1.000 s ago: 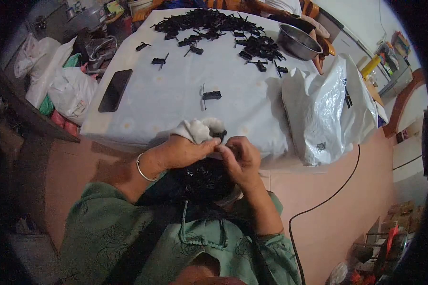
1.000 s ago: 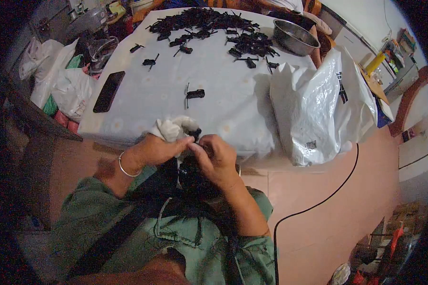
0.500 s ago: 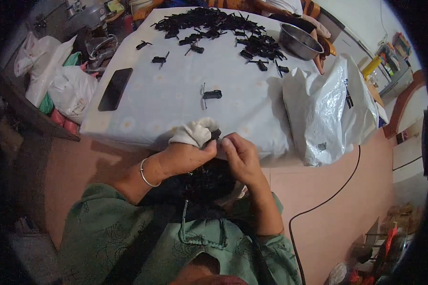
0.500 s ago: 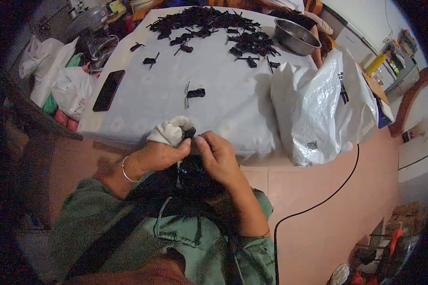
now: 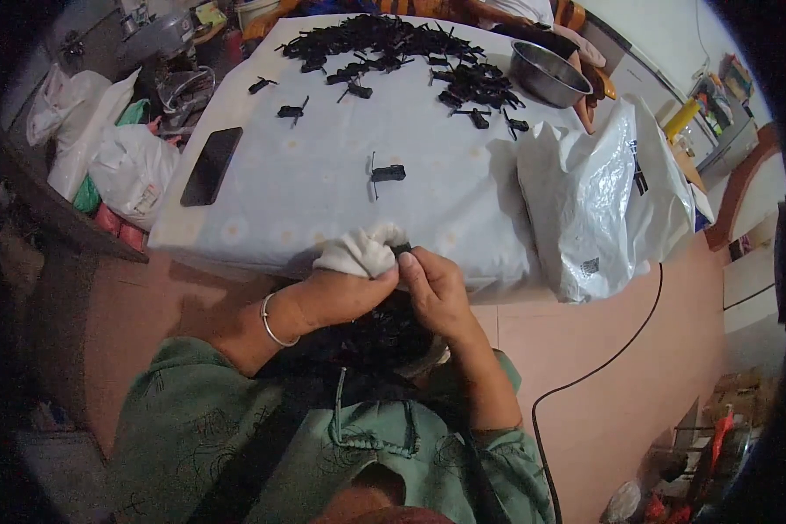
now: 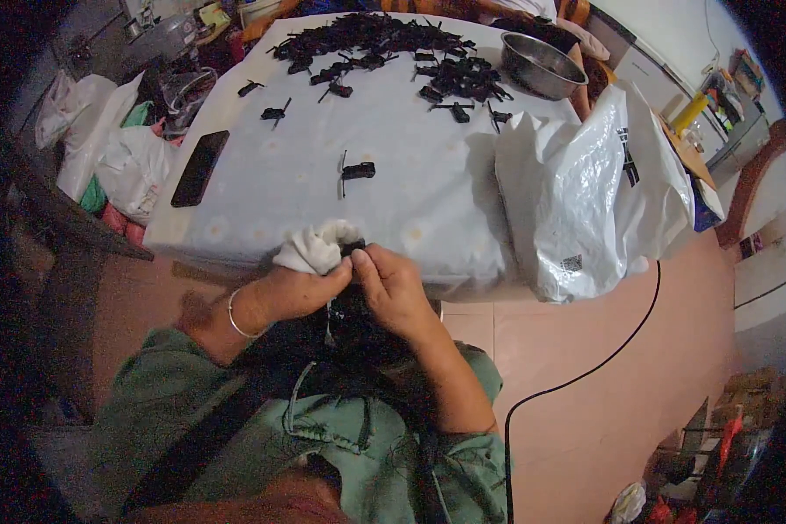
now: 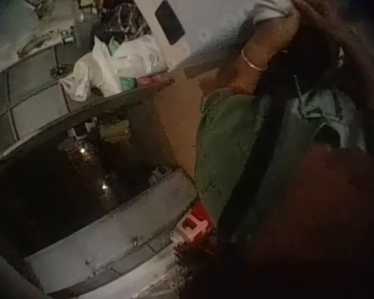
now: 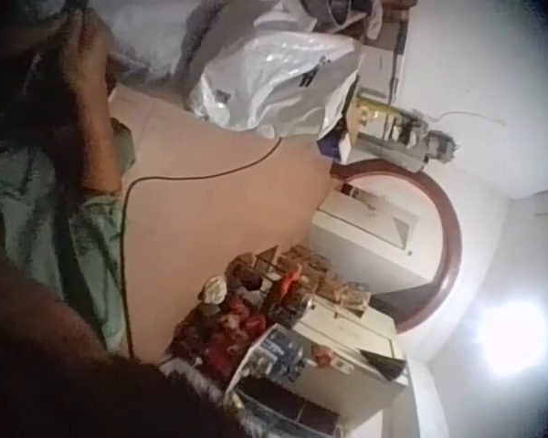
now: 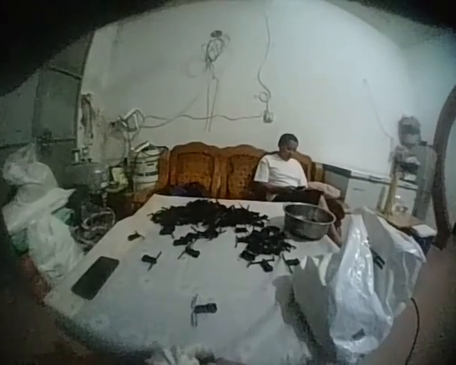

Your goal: Cleaning and inspecting small black plastic components using a white cloth.

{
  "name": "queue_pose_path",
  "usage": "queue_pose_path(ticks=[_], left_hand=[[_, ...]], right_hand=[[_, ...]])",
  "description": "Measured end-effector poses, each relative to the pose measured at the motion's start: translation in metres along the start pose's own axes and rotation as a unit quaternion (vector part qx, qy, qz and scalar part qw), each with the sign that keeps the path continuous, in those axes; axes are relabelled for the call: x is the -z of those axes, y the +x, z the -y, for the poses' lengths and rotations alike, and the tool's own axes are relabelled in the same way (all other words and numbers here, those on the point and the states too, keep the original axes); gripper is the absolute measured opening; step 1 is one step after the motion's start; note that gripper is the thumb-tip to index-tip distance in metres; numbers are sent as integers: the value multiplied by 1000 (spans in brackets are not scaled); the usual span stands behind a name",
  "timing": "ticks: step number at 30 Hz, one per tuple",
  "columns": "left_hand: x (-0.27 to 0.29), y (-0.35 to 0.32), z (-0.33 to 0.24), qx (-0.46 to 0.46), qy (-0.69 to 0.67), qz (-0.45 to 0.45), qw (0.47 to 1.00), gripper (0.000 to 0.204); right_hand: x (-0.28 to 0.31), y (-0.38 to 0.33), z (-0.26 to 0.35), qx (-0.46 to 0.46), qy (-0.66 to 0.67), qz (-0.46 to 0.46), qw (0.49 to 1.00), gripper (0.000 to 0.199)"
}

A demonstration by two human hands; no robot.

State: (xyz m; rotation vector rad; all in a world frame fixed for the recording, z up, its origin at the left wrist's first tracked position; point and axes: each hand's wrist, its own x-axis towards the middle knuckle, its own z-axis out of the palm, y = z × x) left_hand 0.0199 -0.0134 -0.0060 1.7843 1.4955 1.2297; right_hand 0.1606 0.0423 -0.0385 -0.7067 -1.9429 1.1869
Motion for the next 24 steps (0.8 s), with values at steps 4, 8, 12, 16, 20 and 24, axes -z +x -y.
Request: queue_pose_path(ticks=[4,8,12,16,20,24], left_hand=[[3,3,2,-75,168,31,982,21],[-1,2,11,-137,233,25,962,12],[0,-2,11,-145,292,25,945,10],[0,-7,9,-133,297,24,945,9],[2,-5,6,-118,111,-56,985,7],[2,-9,1,-114,222,-26,968,7]], right_hand=[[-12,-1,-7,-28,39,-32,998,27],[-26,-2,-21,-65,104,-53,991,27],[-34,0,-24,-54,72,-52,995,27],[-36,0,-21,-61,130,-55,988,30],[-26,-3,-16,-33,106,-7,994,28],[-22,-5,-8,-34,26,13,999,27]])
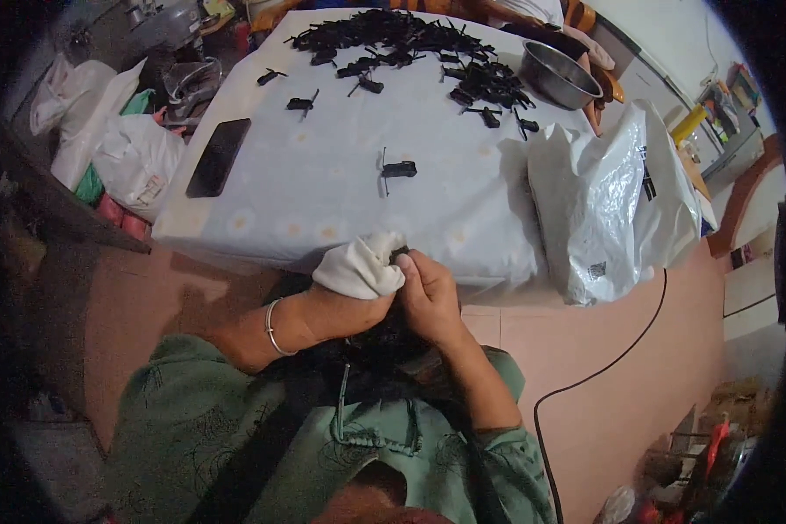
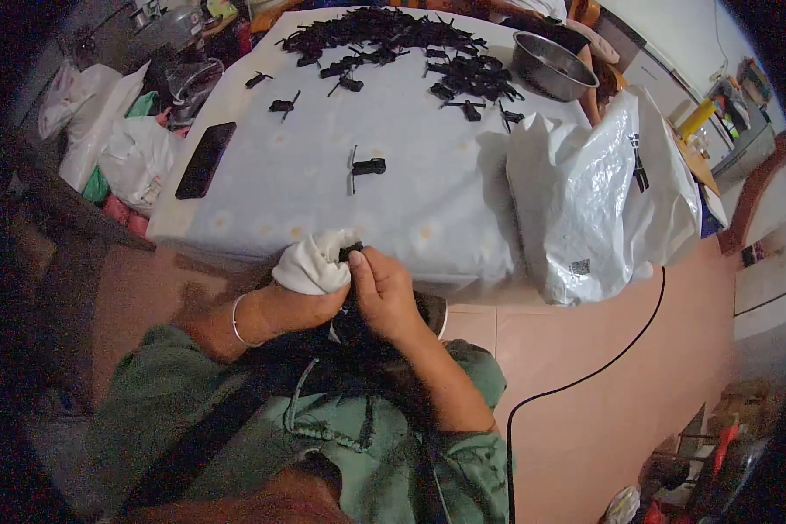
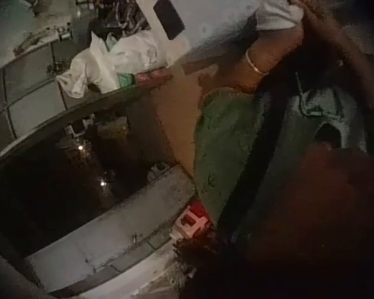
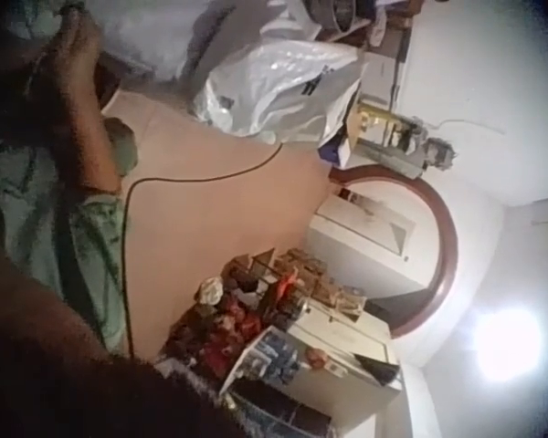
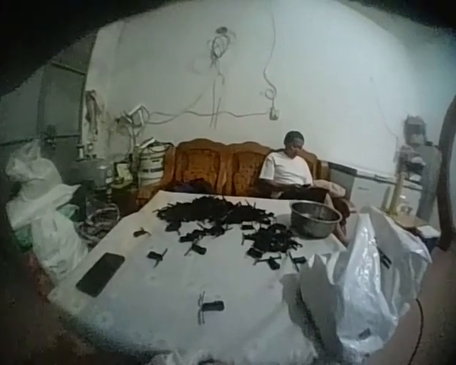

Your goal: Cleaning and inspecting small black plastic components using a white cloth.

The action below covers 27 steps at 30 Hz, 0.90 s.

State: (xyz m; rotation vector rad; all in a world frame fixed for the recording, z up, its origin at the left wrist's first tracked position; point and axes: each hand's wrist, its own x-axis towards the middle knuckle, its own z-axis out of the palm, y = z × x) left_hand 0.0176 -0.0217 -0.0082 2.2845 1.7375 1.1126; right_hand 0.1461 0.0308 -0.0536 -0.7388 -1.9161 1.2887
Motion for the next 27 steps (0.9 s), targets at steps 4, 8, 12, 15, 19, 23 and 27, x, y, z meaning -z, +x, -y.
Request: queue_pose_path(ticks=[4,8,12,15,19,23,27], left_hand=[[1,1,1,-83,117,40,989,9],[-5,5,4,40,-53,28,997,11],[-2,4,29,102,-308,-2,946,21],[6,6,22,215,-477,15,852,22],[3,7,22,224,-459,59,858,22],[-1,0,29,252,-411,195,854,18],[-5,-4,24,167,-444,183,861,17]], right_hand=[[-6,0,-3,-13,87,-32,996,26],[11,1,-5,-94,143,9,985,21],[22,3,14,30,66,-48,996,20],[28,1,13,-39,4,84,996,12],[33,2,7,136,-91,-37,986,8],[33,4,11,232,-134,-57,962,11],[17,3,11,168,-25,-124,978,10]])
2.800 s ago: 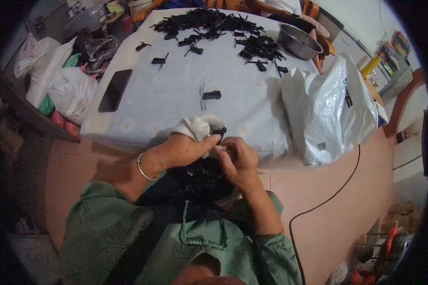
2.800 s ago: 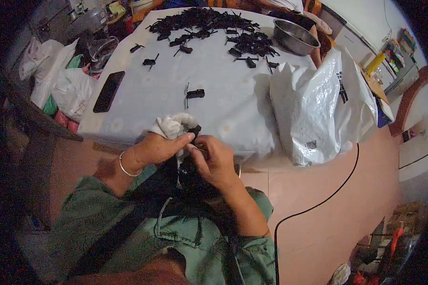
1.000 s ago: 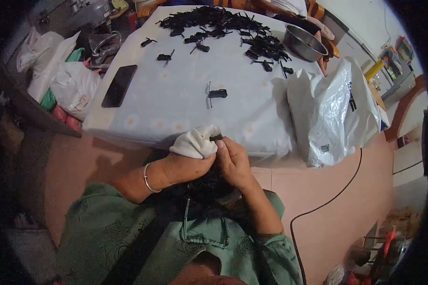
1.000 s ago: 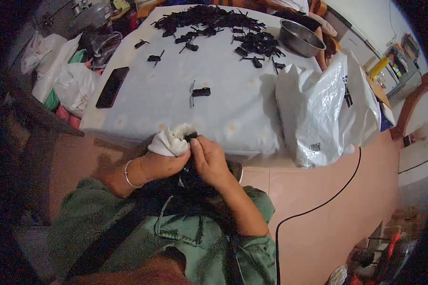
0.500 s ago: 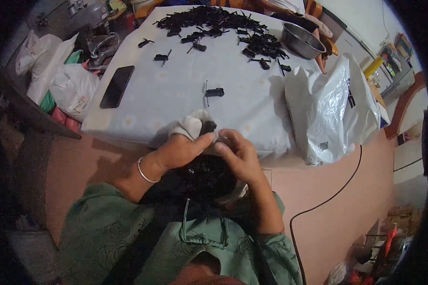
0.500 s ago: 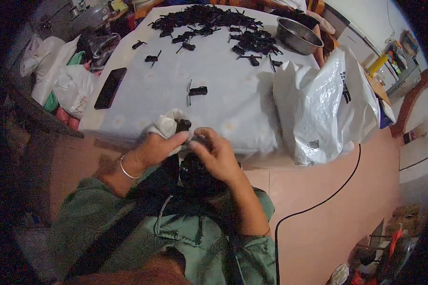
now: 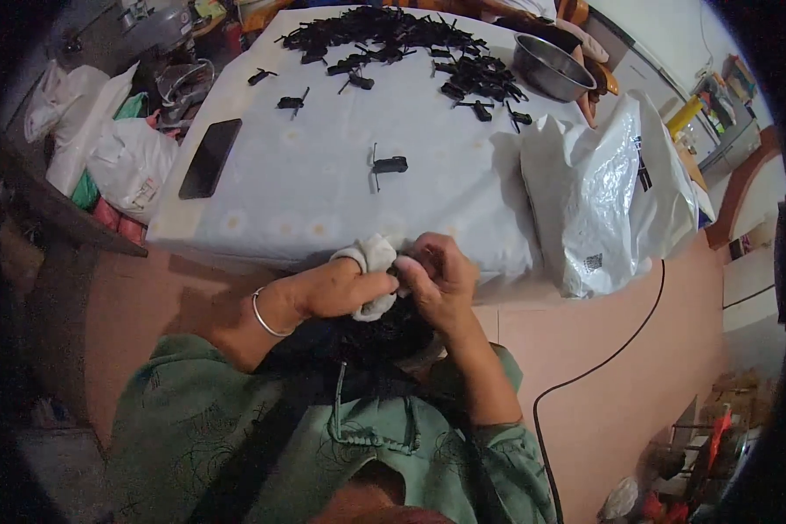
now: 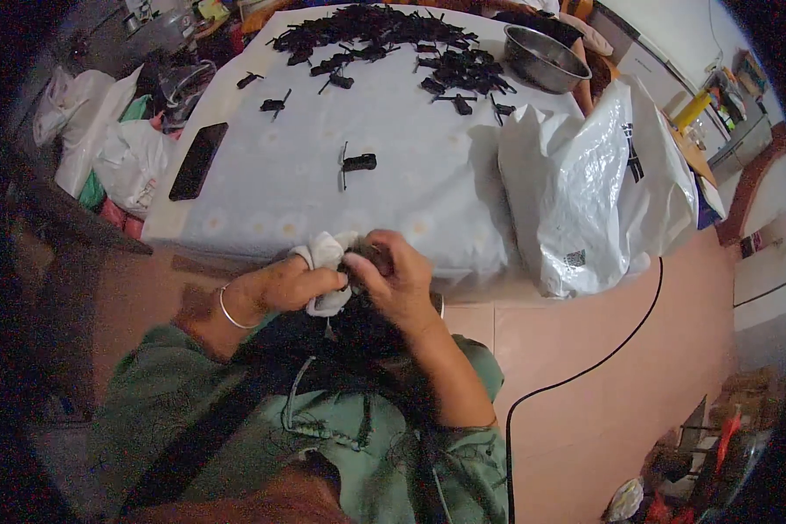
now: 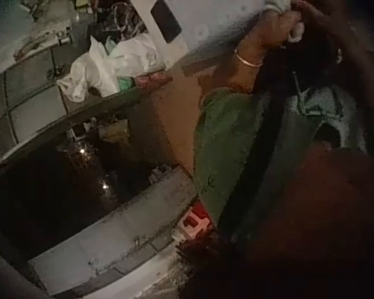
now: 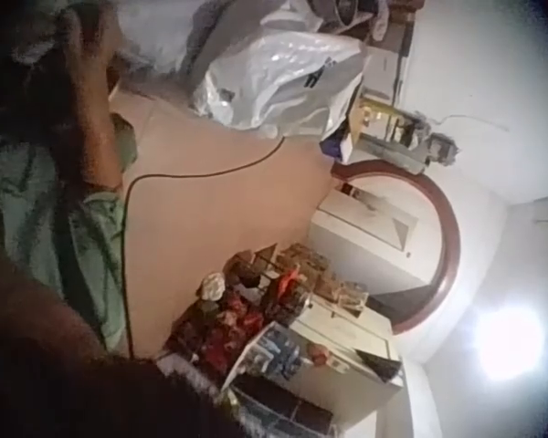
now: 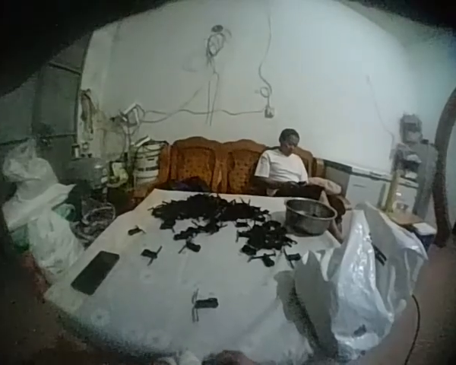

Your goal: Cleaning and inspecting small black plastic components using a white cloth.

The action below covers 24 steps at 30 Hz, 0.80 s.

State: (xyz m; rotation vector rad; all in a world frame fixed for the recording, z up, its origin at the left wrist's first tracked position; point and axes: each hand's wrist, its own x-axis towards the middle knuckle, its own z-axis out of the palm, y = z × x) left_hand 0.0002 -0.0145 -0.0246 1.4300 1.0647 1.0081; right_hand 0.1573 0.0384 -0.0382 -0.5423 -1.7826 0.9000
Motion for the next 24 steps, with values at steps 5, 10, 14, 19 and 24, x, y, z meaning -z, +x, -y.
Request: queue_pose_path(ticks=[5,10,14,19,24], left_hand=[[-9,2,-12,-46,54,-40,997,19],[-5,2,-9,5,99,-104,990,18],[-6,0,-11,-51,179,-106,977,18],[-9,5,-16,-8,260,-62,963,19],[-7,5,-13,-63,286,-58,955,19]], right_hand=[[-3,-1,-1,-72,-13,-14,997,12],[12,1,-3,-155,1,130,979,22],[9,1,1,-150,26,166,974,23],[9,2,1,-142,5,161,977,23],[2,-1,-4,-139,25,147,979,24]])
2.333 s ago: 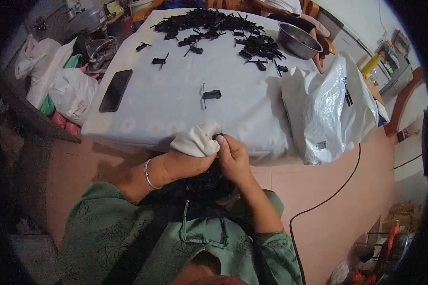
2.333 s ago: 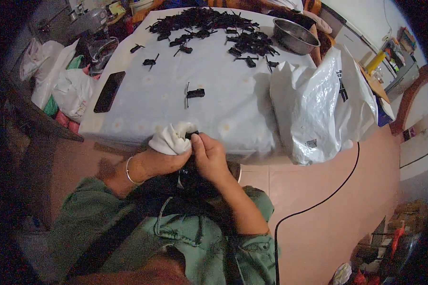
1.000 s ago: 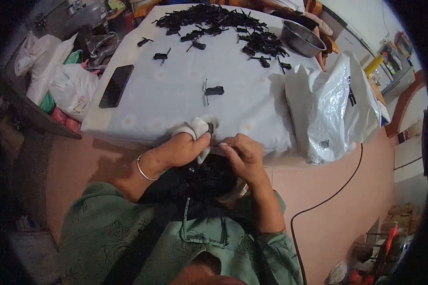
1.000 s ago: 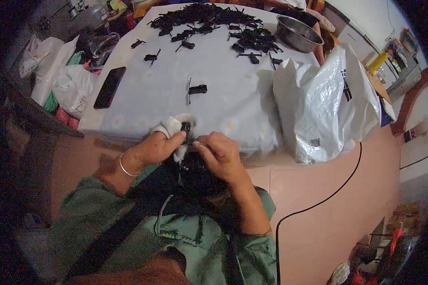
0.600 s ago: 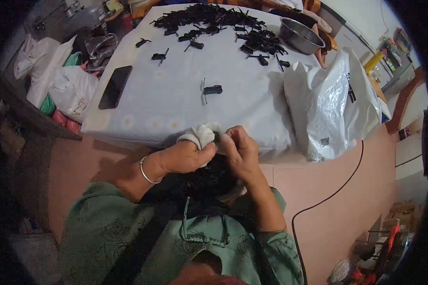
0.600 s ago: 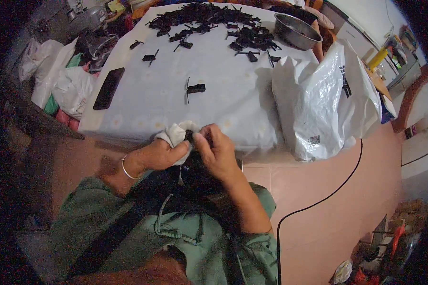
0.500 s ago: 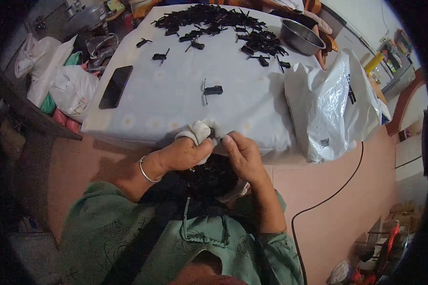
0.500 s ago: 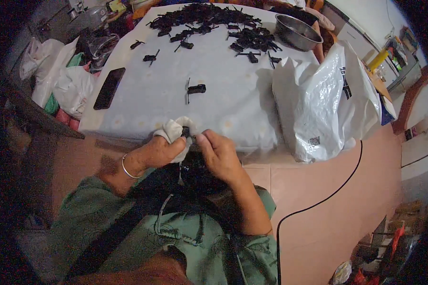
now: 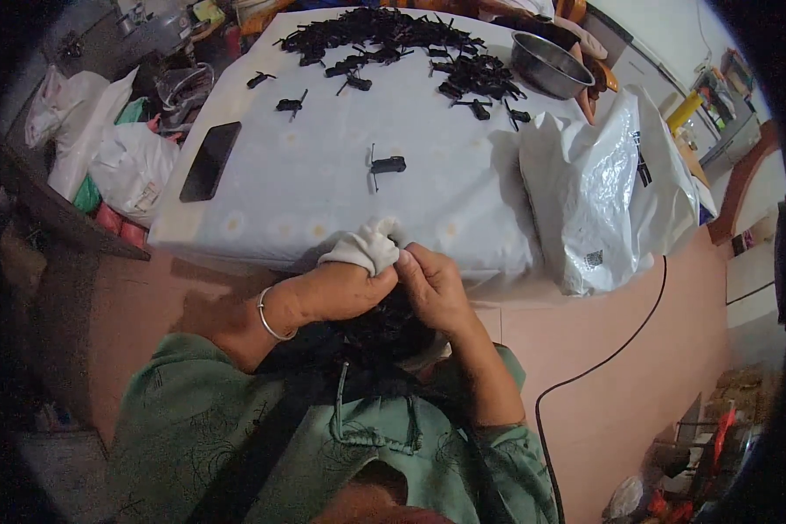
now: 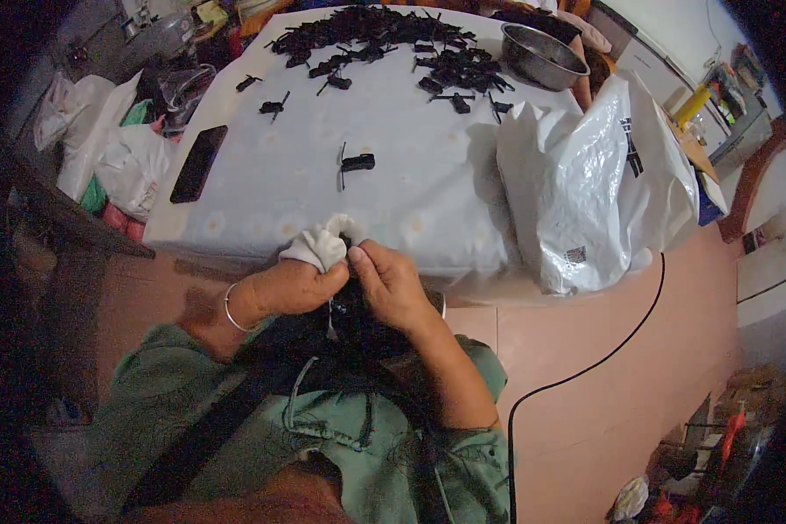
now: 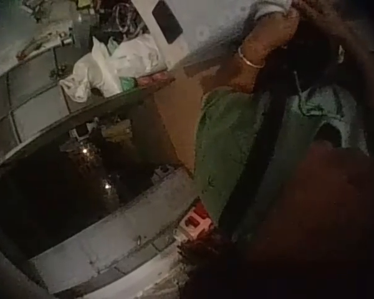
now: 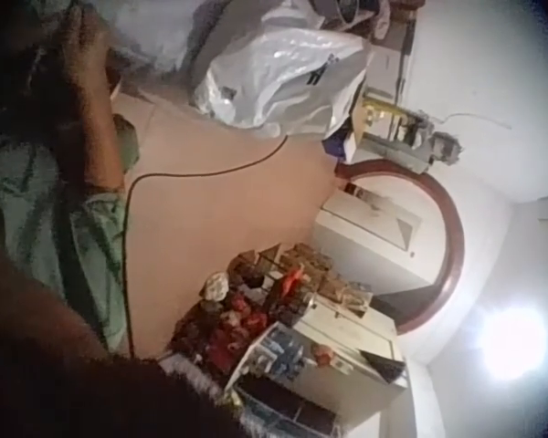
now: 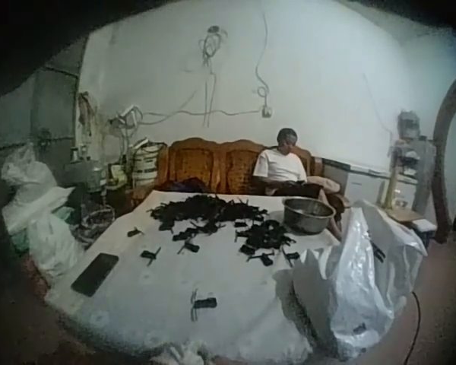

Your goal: Cleaning and inspecting small black plastic components using a white cloth.

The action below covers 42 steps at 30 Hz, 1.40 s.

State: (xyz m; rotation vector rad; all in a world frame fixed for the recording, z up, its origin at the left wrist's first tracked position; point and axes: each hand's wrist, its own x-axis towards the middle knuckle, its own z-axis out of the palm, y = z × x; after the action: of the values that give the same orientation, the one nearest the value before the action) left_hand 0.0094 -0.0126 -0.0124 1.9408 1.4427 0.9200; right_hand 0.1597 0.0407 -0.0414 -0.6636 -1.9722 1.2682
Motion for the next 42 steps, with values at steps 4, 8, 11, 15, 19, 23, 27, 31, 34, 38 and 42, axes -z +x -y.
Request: queue_pose_path(ticks=[4,8,11,15,19,23,27,31,34,38,42], left_hand=[[-2,3,3,-8,120,19,992,21],[-4,3,7,-69,116,-24,991,23],[5,-5,3,-65,134,35,988,26],[32,3,-12,-90,165,116,975,29],[52,37,-6,-23,125,73,989,34],[45,99,47,-72,318,-42,945,27],[38,106,52,31,287,11,957,23],[23,70,26,-67,89,-133,985,17],[8,45,11,-28,34,-89,995,21],[-10,27,14,-9,-98,-121,988,25],[-3,11,-2,138,-286,3,948,24]], right_hand=[[-14,1,-13,26,17,-38,999,23],[-23,0,-15,50,28,-88,994,23],[-13,1,-10,55,51,-30,997,26],[21,2,-4,-62,2,76,995,28],[21,3,-15,-37,-11,-47,998,26],[13,5,-8,-28,-64,-27,997,22],[8,7,-4,27,-93,-82,992,16],[3,7,0,92,-150,-151,973,14],[-1,4,6,123,-172,-173,962,13],[-2,2,1,167,-210,-201,942,16],[3,4,1,43,-156,-218,962,14]])
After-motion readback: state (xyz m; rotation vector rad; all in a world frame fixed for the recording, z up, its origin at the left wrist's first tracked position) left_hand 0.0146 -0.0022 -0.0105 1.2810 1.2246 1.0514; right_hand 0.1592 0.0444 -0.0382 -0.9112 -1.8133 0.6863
